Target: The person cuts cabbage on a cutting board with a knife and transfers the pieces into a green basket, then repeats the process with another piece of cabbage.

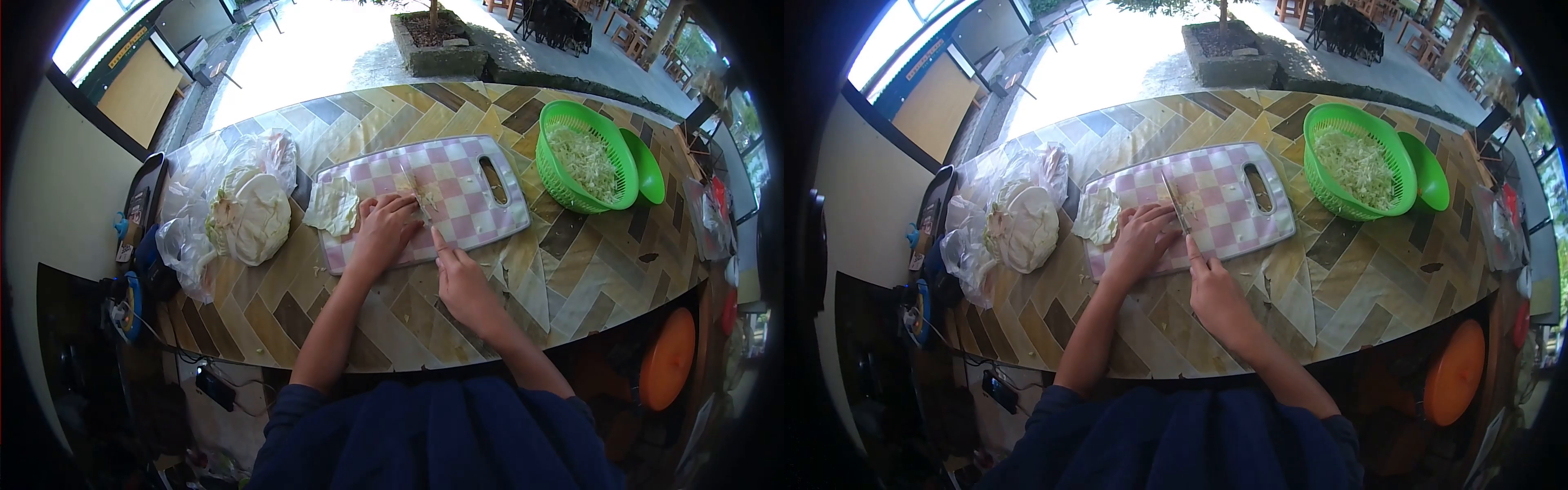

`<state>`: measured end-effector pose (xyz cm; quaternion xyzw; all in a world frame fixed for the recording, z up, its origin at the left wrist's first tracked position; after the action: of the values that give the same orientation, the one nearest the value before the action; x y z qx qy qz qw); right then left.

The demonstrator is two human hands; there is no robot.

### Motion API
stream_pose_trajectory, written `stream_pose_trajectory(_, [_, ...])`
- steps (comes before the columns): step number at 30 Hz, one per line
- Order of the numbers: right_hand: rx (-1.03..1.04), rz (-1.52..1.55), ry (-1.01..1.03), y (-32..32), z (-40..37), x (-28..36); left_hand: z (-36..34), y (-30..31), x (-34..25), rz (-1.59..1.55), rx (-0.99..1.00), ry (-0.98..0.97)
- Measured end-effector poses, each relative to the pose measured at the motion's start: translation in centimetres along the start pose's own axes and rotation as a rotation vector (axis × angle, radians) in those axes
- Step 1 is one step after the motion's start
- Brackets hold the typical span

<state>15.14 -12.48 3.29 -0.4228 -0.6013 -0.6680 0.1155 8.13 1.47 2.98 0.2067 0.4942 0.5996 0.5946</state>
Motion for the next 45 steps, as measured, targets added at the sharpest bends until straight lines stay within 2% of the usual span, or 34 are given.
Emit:
stream_pose_trajectory(9, [-0.021, -0.076, -0.001, -1.0, 2.4, -0.2, 0.1, -0.5, -0.4, 0.021, -0.054, 0.09])
stream_pose_trajectory(11, [-0.032, -0.008, 0.025, -0.2, 1.9, -0.2, 0.0, -0.5, -0.6, 0.027, -0.089, 0.106])
stream_pose_trajectory(18, [-0.101, 0.195, 0.112, 1.4, 1.4, -0.9, -0.2, 0.3, -0.9, 0.05, 0.012, 0.024])
stream_pose_trajectory(21, [-0.142, 0.169, 0.179, 1.1, 0.5, -0.3, -0.1, 0.3, -0.9, 0.043, 0.015, 0.016])
stream_pose_trajectory(33, [0.004, 0.022, -0.041, -0.6, -0.8, 0.4, 0.1, 0.4, -0.8, -0.02, 0.001, 0.028])
stream_pose_trajectory(45, [-0.028, -0.05, 0.032, -1.0, 2.6, -0.6, 0.0, 0.0, -0.6, -0.017, -0.03, 0.07])
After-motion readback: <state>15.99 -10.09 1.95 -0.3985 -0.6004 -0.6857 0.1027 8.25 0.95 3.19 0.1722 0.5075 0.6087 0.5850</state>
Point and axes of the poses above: each hand's wrist, its own z-axis towards the middle knuckle, its own y-axis out of the back of the hand, x = y × z, the point moved 6 cm from there along z, towards the middle knuckle, and after that the axes turned 8 degrees about -y, right-handed, at the moved point
